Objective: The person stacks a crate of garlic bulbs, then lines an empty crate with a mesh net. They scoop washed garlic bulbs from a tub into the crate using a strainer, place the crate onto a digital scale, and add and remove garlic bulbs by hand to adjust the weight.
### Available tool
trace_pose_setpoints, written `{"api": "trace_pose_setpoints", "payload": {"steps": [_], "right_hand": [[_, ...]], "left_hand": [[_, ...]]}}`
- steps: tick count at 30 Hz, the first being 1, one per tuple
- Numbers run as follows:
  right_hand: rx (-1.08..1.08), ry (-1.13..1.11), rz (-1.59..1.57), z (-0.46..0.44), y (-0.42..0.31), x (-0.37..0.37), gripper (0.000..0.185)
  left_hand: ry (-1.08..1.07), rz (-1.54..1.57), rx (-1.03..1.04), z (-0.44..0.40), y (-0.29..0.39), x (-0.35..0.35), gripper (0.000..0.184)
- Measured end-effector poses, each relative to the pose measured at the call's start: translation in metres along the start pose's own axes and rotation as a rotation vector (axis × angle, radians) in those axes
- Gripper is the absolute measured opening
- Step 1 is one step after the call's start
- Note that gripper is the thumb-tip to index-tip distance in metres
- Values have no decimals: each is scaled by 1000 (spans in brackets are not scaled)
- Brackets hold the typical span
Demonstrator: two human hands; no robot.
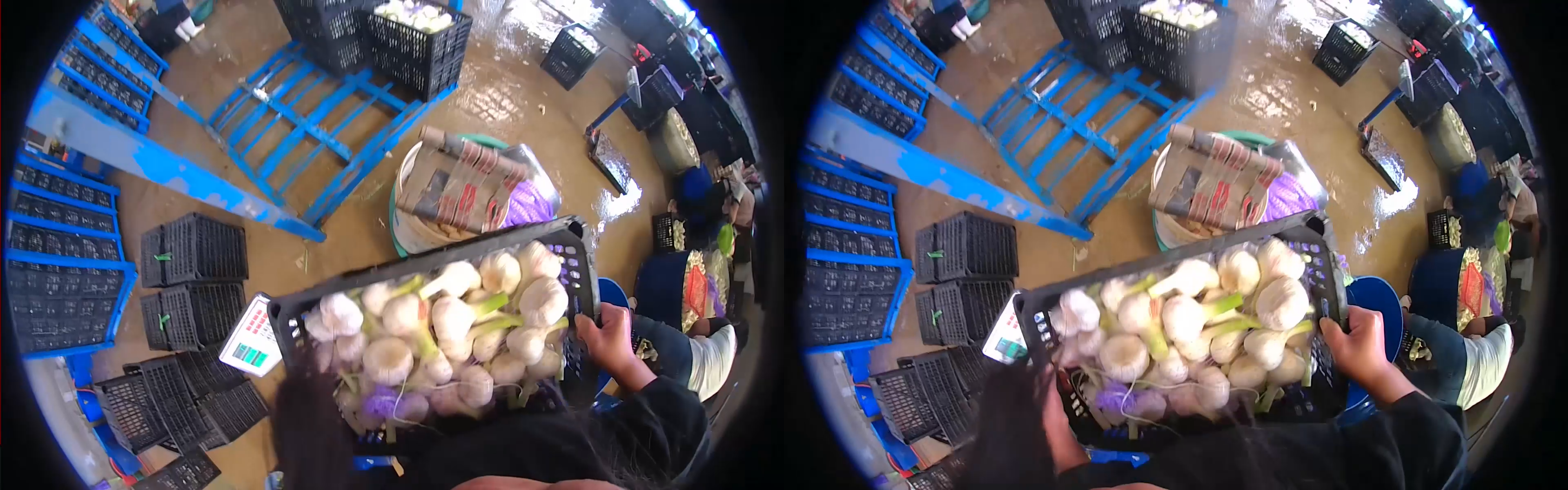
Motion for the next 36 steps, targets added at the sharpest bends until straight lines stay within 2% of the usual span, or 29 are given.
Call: {"api": "trace_pose_setpoints", "payload": {"steps": [2,4,7,10,11,16,20,23,24,26,27,28,30,34,35,36], "right_hand": [[46,95,-120,-5,10,-17,22],[87,185,-235,-18,15,-29,21],[117,330,-434,-50,5,-45,22],[114,406,-529,-76,-19,-58,24],[106,431,-618,-102,-32,-63,24],[202,580,-576,-162,-94,-58,23],[232,599,-572,-143,-110,-65,23],[219,557,-524,-160,-162,-72,22],[195,540,-515,-152,-127,-77,22],[177,534,-525,-156,-125,-78,21],[171,528,-490,-157,-127,-79,21],[145,497,-461,-157,-129,-77,21],[132,534,-468,-157,-133,-80,20],[125,496,-451,-161,-146,-89,23],[82,481,-307,-166,-145,-96,23],[84,459,-317,-173,-143,-100,23]], "left_hand": [[-103,-6,176,47,171,167,27],[-111,-41,421,55,241,218,26],[-135,-70,534,29,305,264,27],[-260,36,579,-6,350,305,28],[-297,10,579,-37,385,338,28],[-438,-24,542,-149,446,416,29],[-462,-10,535,-150,459,419,29],[-403,-29,484,-186,488,405,30],[-376,-36,485,-160,463,413,29],[-351,-60,498,-156,463,409,32],[-308,-173,563,-165,460,408,37],[-283,-211,532,-166,460,404,41],[-194,-274,596,-161,467,398,41],[-100,-462,575,-132,493,380,38],[-120,-441,562,-131,497,379,38],[-160,-445,552,-131,498,377,39]]}}
Point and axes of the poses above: each hand's wrist, its own z-axis away from the middle knuckle, its own x-axis out of the palm, y = z × x, the point moved 6 cm from there along -z, towards the middle knuckle, and after that the axes turned 13 degrees about z, right-handed, at the moved point
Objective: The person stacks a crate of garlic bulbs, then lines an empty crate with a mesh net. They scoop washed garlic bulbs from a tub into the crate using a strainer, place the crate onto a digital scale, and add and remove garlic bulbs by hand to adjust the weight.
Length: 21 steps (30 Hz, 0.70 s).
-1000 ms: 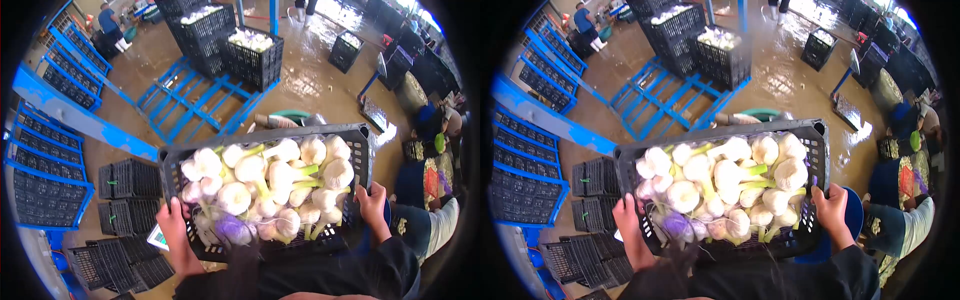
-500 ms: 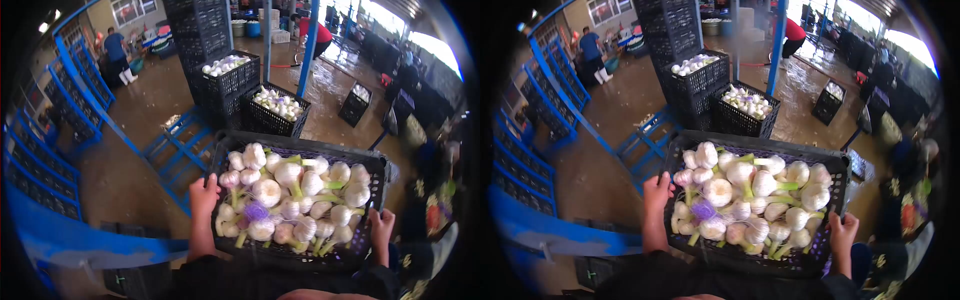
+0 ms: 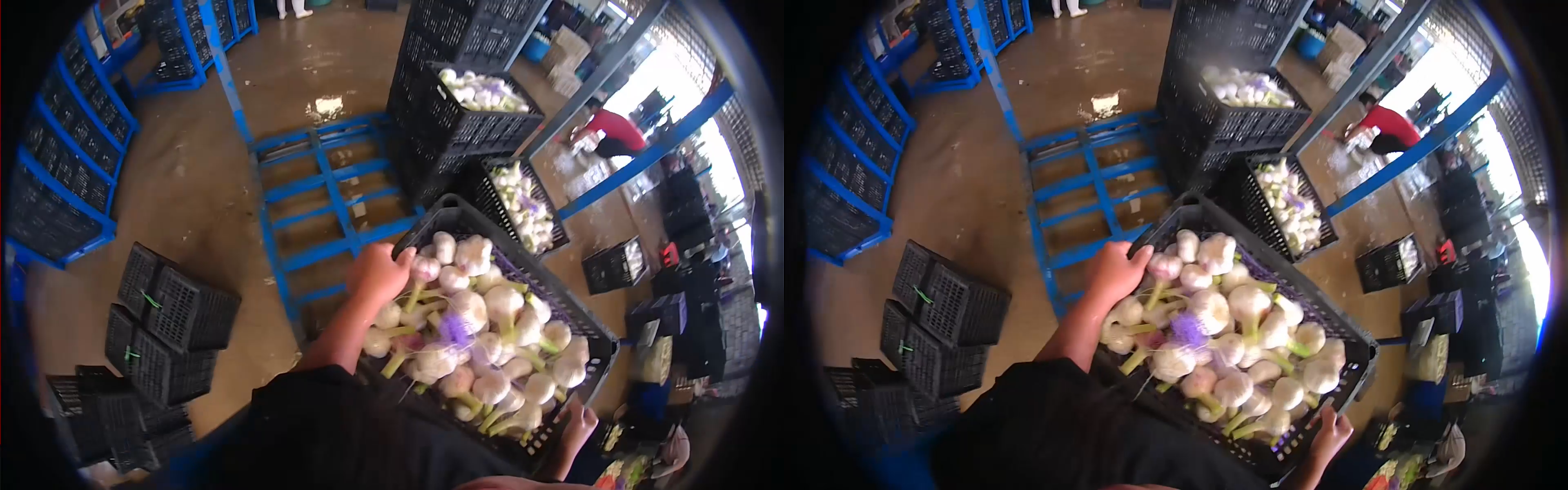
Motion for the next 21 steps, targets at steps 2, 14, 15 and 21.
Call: {"api": "trace_pose_setpoints", "payload": {"steps": [2,14,15,21], "right_hand": [[191,-29,-45,1,14,3,23],[70,-144,-73,-42,-34,5,28],[71,-155,-99,-45,-38,6,27],[-73,-248,-114,-64,-41,17,26]], "left_hand": [[6,-97,-7,1,10,-8,41],[105,296,45,31,34,-69,35],[116,334,-23,41,36,-70,34],[279,446,-74,94,0,-79,35]]}}
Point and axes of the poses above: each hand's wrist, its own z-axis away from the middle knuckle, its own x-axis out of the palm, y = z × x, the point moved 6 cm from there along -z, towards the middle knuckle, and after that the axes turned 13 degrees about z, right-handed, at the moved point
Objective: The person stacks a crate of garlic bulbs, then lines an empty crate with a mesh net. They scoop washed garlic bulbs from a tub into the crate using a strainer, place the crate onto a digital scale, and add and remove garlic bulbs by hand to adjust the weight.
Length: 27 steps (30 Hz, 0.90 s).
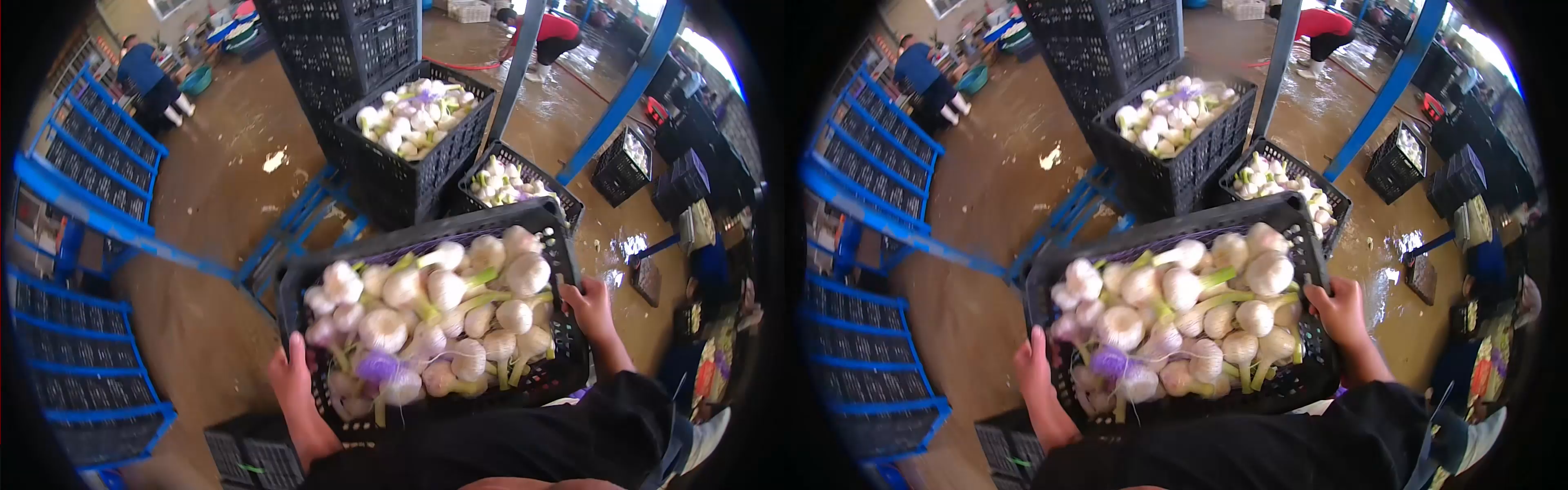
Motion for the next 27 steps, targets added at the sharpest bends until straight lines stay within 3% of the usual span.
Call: {"api": "trace_pose_setpoints", "payload": {"steps": [8,11,13,17,19,20,21,24,27], "right_hand": [[-205,-84,200,-17,-23,-18,28],[-187,-123,171,-28,-25,3,29],[-191,-109,183,-22,-31,2,29],[-197,-71,206,-18,-32,1,28],[-200,-48,203,-16,-33,-1,28],[-213,-51,212,-14,-34,-2,29],[-226,-56,224,-12,-34,-3,29],[-238,-17,203,-13,-24,3,30],[-248,19,245,-12,-20,1,33]], "left_hand": [[74,112,28,66,-25,-25,48],[62,249,-56,38,-66,-27,49],[129,365,-254,25,-90,-41,50],[33,538,-213,26,-88,-34,50],[9,608,-399,35,-78,-30,50],[-206,767,-564,38,-73,-21,51],[-218,771,-564,35,-74,-19,51],[-29,556,-226,27,-72,-24,52],[-69,543,-168,36,-60,-19,50]]}}
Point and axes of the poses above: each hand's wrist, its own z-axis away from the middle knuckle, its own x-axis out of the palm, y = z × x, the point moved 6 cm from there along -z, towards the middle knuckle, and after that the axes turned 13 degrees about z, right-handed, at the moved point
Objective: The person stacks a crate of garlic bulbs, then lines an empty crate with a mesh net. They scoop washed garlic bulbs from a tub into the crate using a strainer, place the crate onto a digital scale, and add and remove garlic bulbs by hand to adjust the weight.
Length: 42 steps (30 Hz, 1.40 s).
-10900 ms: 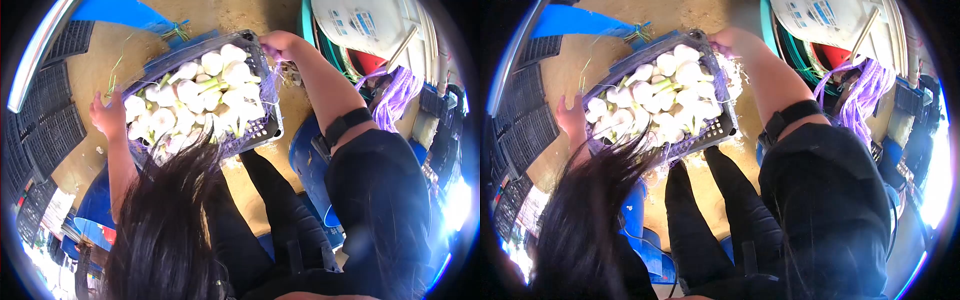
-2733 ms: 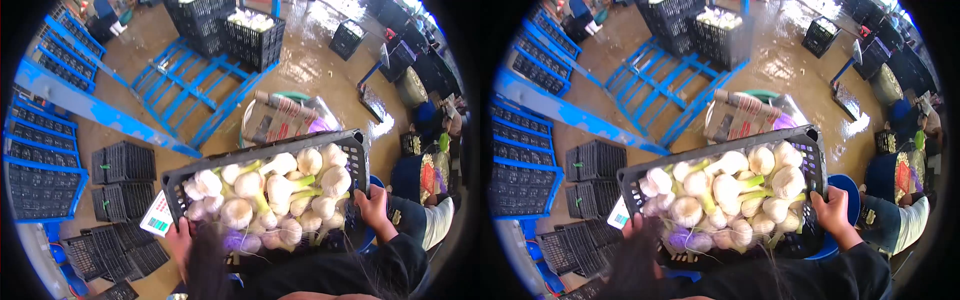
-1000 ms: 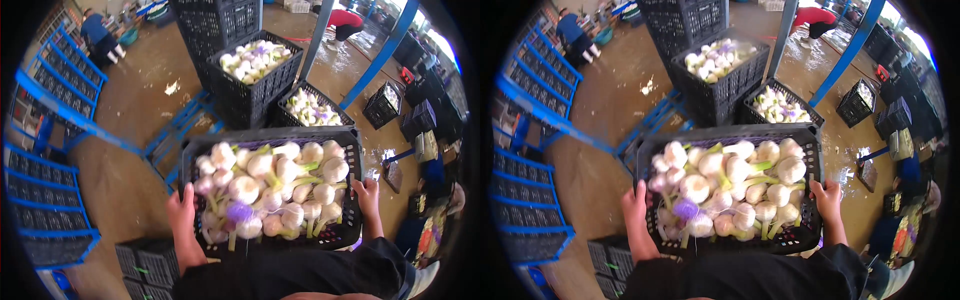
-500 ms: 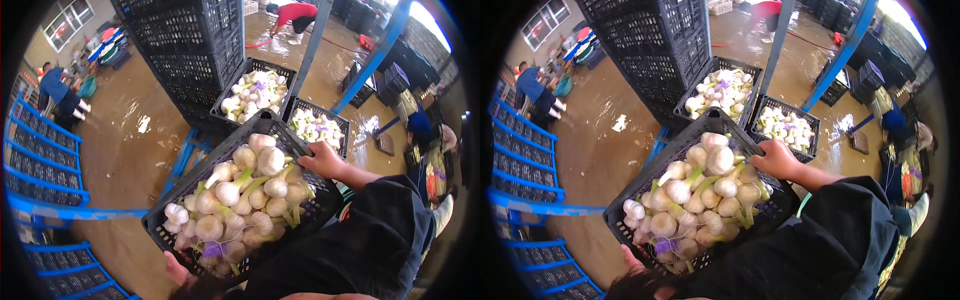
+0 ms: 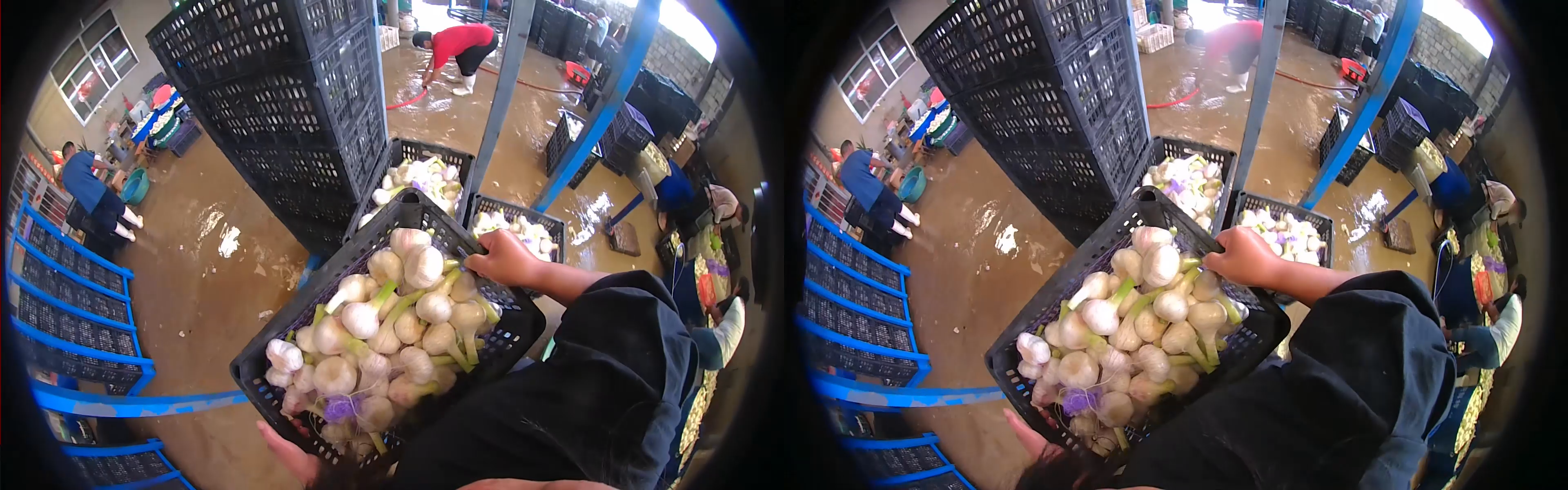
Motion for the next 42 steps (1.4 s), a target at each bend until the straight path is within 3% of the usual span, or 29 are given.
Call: {"api": "trace_pose_setpoints", "payload": {"steps": [2,8,9,14,17,21,24,25,26,30,32,33,34,38,40,42], "right_hand": [[-15,37,24,-1,-5,2,34],[-67,106,186,2,-22,-49,35],[-75,86,239,0,-30,-65,34],[-152,109,394,-35,-49,-124,35],[-149,197,463,-53,-60,-169,37],[-81,281,503,-102,-59,-171,41],[-20,279,466,-107,-24,-156,43],[-10,280,473,-108,-25,-155,45],[-9,133,490,-121,-23,-148,50],[-61,186,582,-89,-20,-152,67],[-129,440,722,-73,-17,-152,74],[-184,502,649,-59,-15,-155,79],[-90,438,513,-1,-32,-166,73],[91,789,378,49,11,-143,83],[336,701,60,62,38,-110,78],[419,527,-571,71,50,-81,65]], "left_hand": [[-13,-2,77,14,5,10,50],[-127,118,12,41,5,6,49],[-88,164,36,48,7,6,58],[-298,131,-2,110,28,26,60],[-481,207,-97,153,28,47,69],[-436,210,-257,168,4,71,72],[-520,170,-147,178,-11,106,48],[-522,183,-183,173,-10,112,31],[-502,176,-200,157,-15,114,31],[-490,92,-329,147,-23,96,17],[-487,83,-366,138,-27,104,17],[-508,68,-377,140,-25,106,17],[-530,59,-386,142,-23,107,17],[-579,-1,-423,140,-19,115,18],[-625,-15,-415,135,-22,117,19],[-621,-52,-389,139,-22,113,19]]}}
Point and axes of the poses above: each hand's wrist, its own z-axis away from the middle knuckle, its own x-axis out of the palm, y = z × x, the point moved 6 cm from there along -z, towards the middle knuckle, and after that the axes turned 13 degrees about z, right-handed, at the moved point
